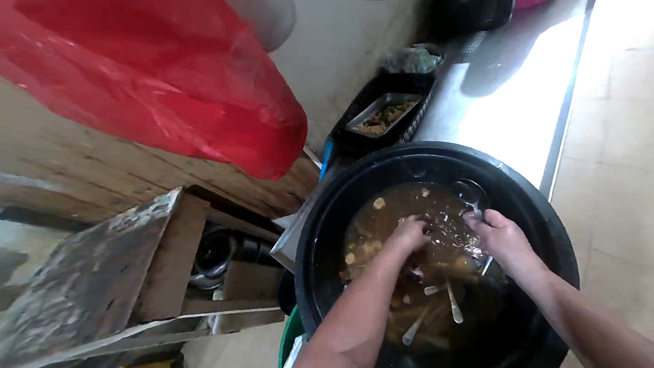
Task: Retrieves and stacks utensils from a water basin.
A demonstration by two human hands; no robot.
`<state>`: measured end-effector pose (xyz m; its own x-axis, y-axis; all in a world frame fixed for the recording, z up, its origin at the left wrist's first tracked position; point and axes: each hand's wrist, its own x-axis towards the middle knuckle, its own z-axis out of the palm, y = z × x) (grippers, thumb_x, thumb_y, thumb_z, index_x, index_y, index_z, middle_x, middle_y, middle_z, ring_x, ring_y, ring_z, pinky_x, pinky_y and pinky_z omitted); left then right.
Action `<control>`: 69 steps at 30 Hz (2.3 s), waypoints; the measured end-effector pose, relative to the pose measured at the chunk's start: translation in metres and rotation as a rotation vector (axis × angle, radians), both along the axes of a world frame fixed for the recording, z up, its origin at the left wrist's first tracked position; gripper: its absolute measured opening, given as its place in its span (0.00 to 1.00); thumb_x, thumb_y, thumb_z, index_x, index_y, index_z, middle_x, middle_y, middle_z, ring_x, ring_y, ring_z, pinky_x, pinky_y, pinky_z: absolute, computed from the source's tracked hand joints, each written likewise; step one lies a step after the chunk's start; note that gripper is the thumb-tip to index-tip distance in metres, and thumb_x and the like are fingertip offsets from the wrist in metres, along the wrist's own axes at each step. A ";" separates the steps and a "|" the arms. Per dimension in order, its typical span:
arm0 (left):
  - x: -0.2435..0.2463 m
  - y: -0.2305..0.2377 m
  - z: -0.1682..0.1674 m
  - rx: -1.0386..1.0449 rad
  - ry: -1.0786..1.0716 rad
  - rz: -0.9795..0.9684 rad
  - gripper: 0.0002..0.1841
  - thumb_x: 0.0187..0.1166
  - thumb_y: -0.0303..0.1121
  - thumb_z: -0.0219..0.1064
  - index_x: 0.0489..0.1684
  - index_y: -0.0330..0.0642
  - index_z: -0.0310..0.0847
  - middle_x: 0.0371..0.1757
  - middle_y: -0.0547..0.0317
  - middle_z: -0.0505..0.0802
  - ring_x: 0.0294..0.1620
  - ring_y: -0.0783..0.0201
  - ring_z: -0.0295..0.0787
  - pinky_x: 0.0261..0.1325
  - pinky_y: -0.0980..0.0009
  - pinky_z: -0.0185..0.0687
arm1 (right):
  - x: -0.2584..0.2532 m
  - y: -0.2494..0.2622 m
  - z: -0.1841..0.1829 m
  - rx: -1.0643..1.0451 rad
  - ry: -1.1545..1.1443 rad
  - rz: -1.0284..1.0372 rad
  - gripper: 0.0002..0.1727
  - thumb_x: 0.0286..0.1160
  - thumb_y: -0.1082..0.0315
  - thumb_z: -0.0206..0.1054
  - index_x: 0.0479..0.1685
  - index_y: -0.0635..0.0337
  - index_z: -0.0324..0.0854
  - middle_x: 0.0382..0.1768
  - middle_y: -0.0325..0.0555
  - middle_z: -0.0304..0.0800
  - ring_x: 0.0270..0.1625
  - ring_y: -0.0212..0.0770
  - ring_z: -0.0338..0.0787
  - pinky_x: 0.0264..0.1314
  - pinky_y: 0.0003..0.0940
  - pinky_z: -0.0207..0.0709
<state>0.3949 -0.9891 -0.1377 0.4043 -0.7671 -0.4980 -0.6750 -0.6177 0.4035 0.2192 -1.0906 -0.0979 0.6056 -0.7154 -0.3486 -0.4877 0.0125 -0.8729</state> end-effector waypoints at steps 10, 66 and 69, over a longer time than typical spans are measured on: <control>0.006 0.031 0.025 -0.034 0.108 -0.130 0.08 0.79 0.28 0.73 0.51 0.36 0.89 0.72 0.47 0.85 0.78 0.49 0.76 0.82 0.50 0.69 | -0.002 -0.012 0.006 0.313 -0.276 -0.261 0.15 0.94 0.64 0.53 0.71 0.55 0.74 0.28 0.42 0.79 0.19 0.32 0.77 0.21 0.26 0.75; -0.049 0.043 0.059 0.002 0.039 -0.151 0.11 0.85 0.33 0.66 0.58 0.44 0.91 0.65 0.48 0.90 0.68 0.53 0.86 0.74 0.52 0.78 | 0.001 -0.012 0.007 0.194 -0.170 -0.042 0.13 0.88 0.66 0.62 0.63 0.57 0.84 0.26 0.41 0.86 0.19 0.32 0.81 0.24 0.27 0.78; -0.093 0.031 0.033 -0.049 0.068 -0.405 0.15 0.80 0.27 0.68 0.60 0.53 0.92 0.72 0.51 0.87 0.76 0.50 0.80 0.77 0.49 0.76 | 0.001 -0.010 0.009 0.118 -0.217 -0.083 0.13 0.89 0.69 0.60 0.66 0.56 0.82 0.35 0.41 0.89 0.21 0.29 0.82 0.23 0.25 0.78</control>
<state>0.3014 -0.9578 -0.1045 0.0322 -0.8809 -0.4721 -0.8301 -0.2867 0.4782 0.2202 -1.1008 -0.0890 0.6166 -0.7276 -0.3007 -0.2821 0.1523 -0.9472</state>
